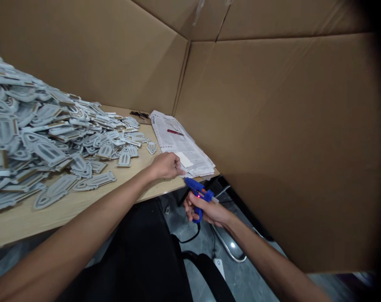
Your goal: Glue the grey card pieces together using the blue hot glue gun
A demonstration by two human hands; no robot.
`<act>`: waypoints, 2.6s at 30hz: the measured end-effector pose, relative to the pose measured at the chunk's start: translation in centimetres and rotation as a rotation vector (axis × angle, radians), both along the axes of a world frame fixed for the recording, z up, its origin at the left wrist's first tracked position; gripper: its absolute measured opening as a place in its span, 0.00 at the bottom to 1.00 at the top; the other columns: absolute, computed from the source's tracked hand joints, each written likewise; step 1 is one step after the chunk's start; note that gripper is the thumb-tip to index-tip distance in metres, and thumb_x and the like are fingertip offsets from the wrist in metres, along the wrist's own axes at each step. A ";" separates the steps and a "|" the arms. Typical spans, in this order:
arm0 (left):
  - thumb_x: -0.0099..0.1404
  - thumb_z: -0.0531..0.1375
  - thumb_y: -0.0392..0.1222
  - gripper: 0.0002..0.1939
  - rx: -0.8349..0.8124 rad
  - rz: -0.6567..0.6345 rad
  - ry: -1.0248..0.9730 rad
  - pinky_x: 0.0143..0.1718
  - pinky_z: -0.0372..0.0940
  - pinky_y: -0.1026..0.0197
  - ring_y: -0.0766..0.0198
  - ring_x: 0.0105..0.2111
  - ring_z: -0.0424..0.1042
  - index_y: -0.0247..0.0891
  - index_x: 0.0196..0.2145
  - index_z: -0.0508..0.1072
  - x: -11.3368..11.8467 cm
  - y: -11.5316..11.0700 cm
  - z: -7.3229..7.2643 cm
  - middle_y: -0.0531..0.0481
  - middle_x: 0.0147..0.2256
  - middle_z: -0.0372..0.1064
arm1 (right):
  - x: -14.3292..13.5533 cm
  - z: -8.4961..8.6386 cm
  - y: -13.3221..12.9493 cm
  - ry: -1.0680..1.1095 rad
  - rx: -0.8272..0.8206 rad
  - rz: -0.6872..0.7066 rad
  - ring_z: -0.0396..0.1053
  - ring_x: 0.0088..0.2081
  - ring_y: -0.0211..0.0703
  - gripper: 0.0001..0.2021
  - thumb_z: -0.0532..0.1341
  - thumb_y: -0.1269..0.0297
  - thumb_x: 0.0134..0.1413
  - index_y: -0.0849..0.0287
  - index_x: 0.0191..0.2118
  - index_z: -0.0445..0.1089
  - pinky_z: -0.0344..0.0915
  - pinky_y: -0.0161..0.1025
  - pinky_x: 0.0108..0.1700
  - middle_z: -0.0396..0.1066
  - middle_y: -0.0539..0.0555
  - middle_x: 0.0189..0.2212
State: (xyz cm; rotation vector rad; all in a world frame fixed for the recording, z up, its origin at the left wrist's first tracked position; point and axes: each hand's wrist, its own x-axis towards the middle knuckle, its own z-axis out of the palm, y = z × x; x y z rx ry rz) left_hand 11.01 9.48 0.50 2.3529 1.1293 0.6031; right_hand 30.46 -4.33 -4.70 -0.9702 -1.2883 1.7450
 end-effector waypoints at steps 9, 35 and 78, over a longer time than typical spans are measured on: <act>0.54 0.70 0.52 0.14 -0.018 0.001 -0.033 0.28 0.52 0.60 0.62 0.25 0.66 0.40 0.24 0.75 0.1 0.2 -0.2 0.51 0.24 0.72 | -1.4 -0.8 -0.4 0.358 -0.174 -0.099 0.58 0.22 0.31 0.27 0.73 0.42 0.57 0.58 0.32 0.62 0.53 0.27 0.23 0.64 0.48 0.28; 0.54 0.69 0.50 0.12 -0.021 0.004 -0.031 0.29 0.52 0.59 0.62 0.26 0.66 0.40 0.25 0.74 0.1 0.1 0.0 0.52 0.24 0.71 | 2.5 4.0 2.2 -0.736 0.390 0.249 0.72 0.22 0.43 0.23 0.65 0.43 0.64 0.56 0.31 0.60 0.63 0.34 0.21 0.67 0.49 0.25; 0.57 0.68 0.50 0.12 0.025 -0.012 0.002 0.29 0.51 0.59 0.61 0.27 0.66 0.40 0.26 0.74 0.0 -0.2 0.0 0.51 0.26 0.72 | 2.6 4.9 2.6 -0.907 0.467 0.313 0.61 0.24 0.37 0.19 0.64 0.55 0.64 0.56 0.29 0.56 0.60 0.33 0.25 0.60 0.46 0.24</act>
